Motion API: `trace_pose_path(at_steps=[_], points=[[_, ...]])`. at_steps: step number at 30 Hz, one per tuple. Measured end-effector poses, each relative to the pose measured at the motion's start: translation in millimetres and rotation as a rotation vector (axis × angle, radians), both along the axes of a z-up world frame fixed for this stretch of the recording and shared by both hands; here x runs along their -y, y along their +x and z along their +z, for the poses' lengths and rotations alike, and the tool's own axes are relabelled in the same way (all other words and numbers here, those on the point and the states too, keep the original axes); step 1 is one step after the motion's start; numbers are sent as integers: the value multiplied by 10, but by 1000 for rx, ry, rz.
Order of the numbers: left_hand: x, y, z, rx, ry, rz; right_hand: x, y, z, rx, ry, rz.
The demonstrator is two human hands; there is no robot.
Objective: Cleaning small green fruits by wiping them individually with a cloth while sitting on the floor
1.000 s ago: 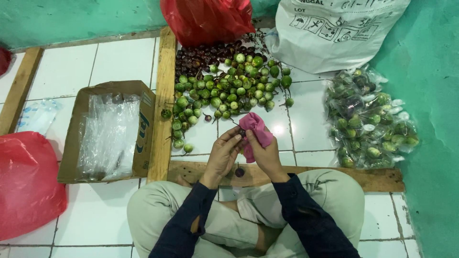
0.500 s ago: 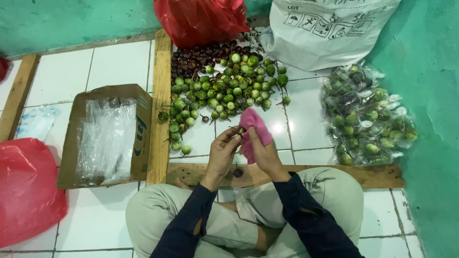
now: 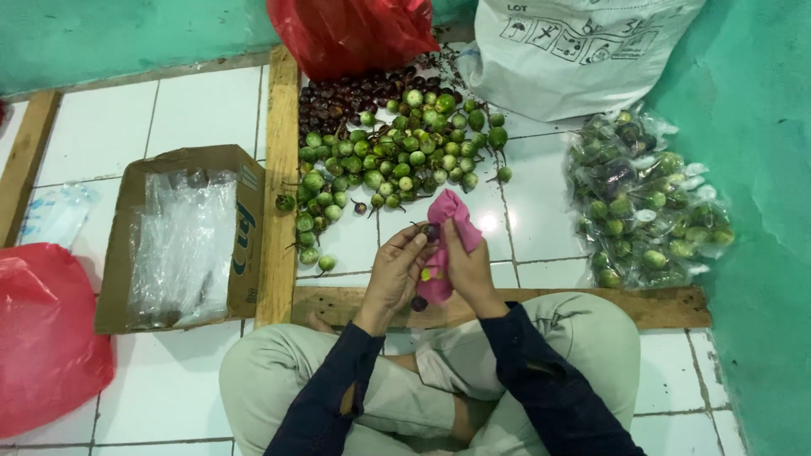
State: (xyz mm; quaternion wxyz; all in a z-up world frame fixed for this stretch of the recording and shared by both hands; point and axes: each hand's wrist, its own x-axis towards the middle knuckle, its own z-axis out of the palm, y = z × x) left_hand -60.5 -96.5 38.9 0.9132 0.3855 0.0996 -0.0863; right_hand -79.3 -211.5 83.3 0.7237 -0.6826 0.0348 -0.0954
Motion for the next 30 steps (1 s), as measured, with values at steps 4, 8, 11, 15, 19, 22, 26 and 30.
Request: trace_pose_path(at_steps=[4, 8, 11, 15, 19, 22, 26, 30], points=[[-74, 29, -56, 5, 77, 29, 12, 49, -203, 103, -146, 44], [-97, 41, -91, -10, 87, 98, -74, -2, -223, 205, -395, 34], [-126, 66, -171, -44, 50, 123, -117, -36, -208, 301, -522, 19], [-211, 52, -50, -126, 16, 160, -180, -90, -149, 349, -621, 91], [-364, 252, -216, -143, -29, 192, -225, -113, -179, 383, -665, 153], [-380, 217, 215, -81, 44, 260, -198, -93, -67, 179, -334, 331], [-316, 230, 249, 104, 187, 222, -65, -15, -187, 48, -32, 114], [-200, 103, 385, 253, 382, 125, 55, 105, 205, 13, 70, 41]])
